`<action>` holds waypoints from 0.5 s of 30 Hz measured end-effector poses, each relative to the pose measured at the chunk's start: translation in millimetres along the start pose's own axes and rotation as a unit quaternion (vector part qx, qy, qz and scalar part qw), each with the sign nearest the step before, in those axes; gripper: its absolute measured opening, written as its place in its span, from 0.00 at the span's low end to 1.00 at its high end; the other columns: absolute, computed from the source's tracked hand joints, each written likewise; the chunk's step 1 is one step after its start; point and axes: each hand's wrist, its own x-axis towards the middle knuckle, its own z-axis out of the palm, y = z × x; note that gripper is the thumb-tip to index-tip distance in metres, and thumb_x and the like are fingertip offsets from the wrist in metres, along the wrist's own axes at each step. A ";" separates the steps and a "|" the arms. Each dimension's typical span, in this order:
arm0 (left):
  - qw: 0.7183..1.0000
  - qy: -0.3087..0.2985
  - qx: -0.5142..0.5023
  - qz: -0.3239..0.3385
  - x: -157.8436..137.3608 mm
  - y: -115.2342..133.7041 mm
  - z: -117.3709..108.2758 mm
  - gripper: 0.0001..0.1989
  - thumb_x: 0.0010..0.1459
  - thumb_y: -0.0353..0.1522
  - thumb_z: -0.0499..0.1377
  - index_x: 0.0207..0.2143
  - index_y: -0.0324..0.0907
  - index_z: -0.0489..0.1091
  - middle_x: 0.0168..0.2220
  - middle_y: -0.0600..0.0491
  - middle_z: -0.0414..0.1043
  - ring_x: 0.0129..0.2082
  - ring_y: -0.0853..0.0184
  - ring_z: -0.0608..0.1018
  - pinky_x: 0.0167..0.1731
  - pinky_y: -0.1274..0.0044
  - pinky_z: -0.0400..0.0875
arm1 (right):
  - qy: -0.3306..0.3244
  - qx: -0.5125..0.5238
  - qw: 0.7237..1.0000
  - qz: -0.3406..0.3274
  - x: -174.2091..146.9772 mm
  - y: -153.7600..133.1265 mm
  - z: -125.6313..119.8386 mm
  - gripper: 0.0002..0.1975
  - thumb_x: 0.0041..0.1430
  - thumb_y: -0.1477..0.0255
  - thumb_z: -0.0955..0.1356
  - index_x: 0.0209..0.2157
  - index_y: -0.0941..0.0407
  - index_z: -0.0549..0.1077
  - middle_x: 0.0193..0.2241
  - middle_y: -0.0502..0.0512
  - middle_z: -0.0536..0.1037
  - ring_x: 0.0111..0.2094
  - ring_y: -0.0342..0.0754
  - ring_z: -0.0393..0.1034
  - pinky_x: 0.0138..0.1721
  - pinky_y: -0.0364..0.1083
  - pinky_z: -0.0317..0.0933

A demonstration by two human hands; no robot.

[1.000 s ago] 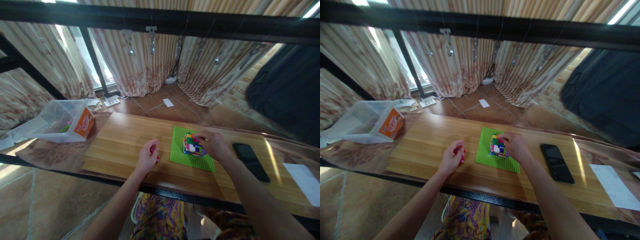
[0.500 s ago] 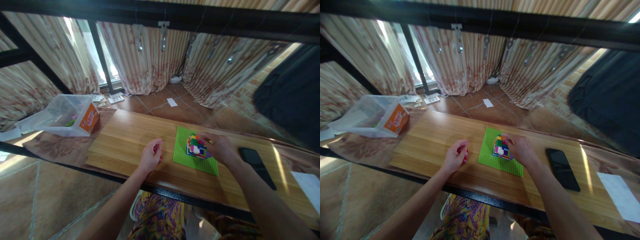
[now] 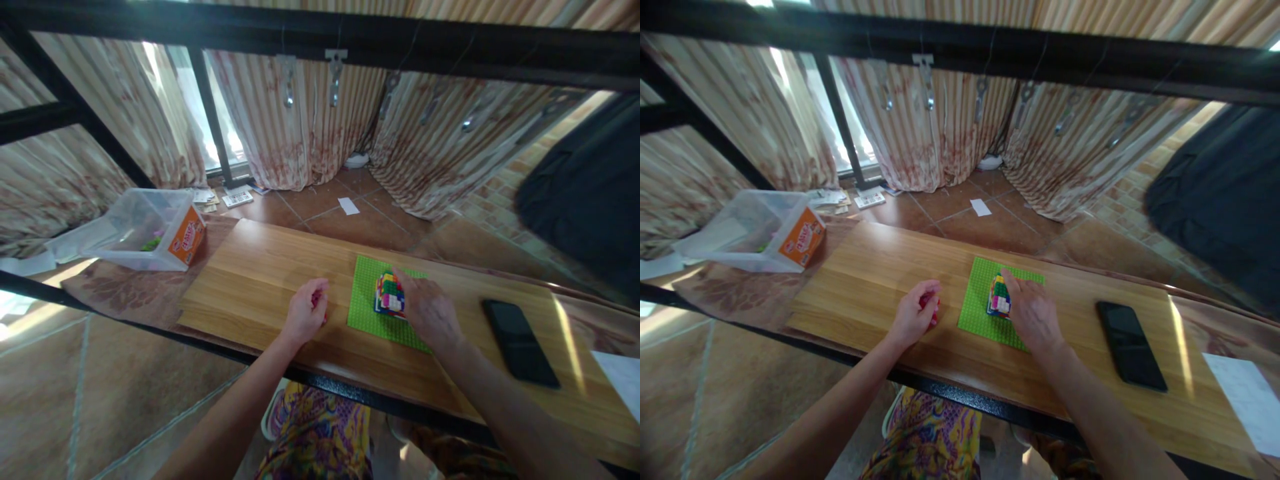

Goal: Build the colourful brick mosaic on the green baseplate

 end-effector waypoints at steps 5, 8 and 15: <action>0.998 -0.023 -0.033 -0.040 0.1 1.7 0.4 0.16 0.62 0.33 0.53 0.51 0.42 0.69 0.43 0.46 0.76 0.25 0.72 0.75 0.18 0.82 0.73 | 0.019 0.058 0.998 0.023 -4.5 6.3 4.2 0.22 0.62 0.75 0.57 0.56 0.60 0.68 0.37 0.63 0.80 0.36 0.56 0.73 0.42 0.53 0.64; 0.996 -0.020 -0.062 -0.063 -0.9 6.1 0.8 0.16 0.62 0.35 0.52 0.51 0.42 0.68 0.44 0.46 0.75 0.23 0.74 0.74 0.15 0.83 0.71 | 0.090 0.106 0.987 0.079 -12.0 1.7 3.5 0.22 0.66 0.70 0.56 0.56 0.59 0.68 0.40 0.64 0.80 0.38 0.56 0.74 0.43 0.54 0.65; 0.999 0.014 -0.040 -0.023 0.5 7.7 -2.1 0.15 0.63 0.29 0.50 0.49 0.42 0.69 0.46 0.48 0.76 0.26 0.73 0.77 0.27 0.79 0.76 | 0.107 0.231 0.967 0.008 -22.6 -69.0 2.5 0.16 0.66 0.73 0.58 0.48 0.55 0.74 0.45 0.60 0.79 0.47 0.52 0.72 0.53 0.52 0.64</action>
